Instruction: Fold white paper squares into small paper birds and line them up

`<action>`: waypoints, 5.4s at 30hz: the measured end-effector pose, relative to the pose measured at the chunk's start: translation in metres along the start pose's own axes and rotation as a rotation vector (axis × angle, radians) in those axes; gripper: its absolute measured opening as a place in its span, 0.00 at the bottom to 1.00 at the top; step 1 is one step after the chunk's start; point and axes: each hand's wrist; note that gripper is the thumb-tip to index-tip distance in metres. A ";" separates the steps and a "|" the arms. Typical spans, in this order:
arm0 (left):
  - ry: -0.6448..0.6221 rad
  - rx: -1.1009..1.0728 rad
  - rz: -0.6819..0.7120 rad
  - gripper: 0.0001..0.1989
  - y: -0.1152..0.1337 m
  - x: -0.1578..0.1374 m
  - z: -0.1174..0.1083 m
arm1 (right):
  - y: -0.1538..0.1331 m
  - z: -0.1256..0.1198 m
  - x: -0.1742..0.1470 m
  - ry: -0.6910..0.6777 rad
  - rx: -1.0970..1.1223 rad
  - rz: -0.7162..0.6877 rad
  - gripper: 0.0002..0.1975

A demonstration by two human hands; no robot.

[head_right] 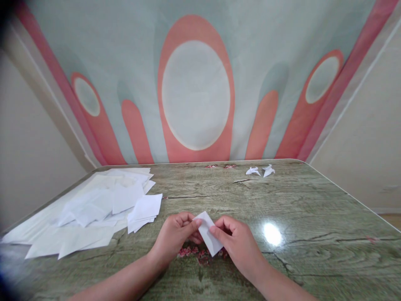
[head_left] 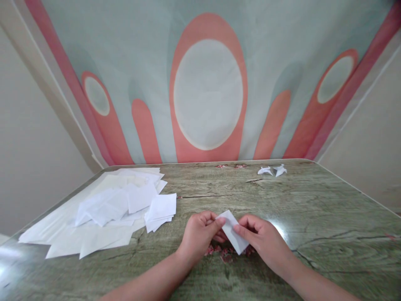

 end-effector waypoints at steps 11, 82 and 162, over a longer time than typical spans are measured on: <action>-0.008 0.017 0.058 0.20 0.005 -0.002 -0.006 | -0.002 0.001 -0.001 -0.047 -0.006 0.025 0.16; -0.297 0.081 -0.082 0.14 0.011 -0.021 0.007 | -0.005 -0.009 0.000 0.099 -0.218 -0.220 0.11; -0.056 1.676 0.663 0.26 -0.006 -0.029 -0.022 | 0.018 -0.003 -0.040 -0.260 -1.111 -0.612 0.18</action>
Point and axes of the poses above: each hand's wrist, its own x-axis towards the middle knuckle, its own z-axis out of the palm, y = z × x, and after that the axes turned 14 degrees about -z, right-handed
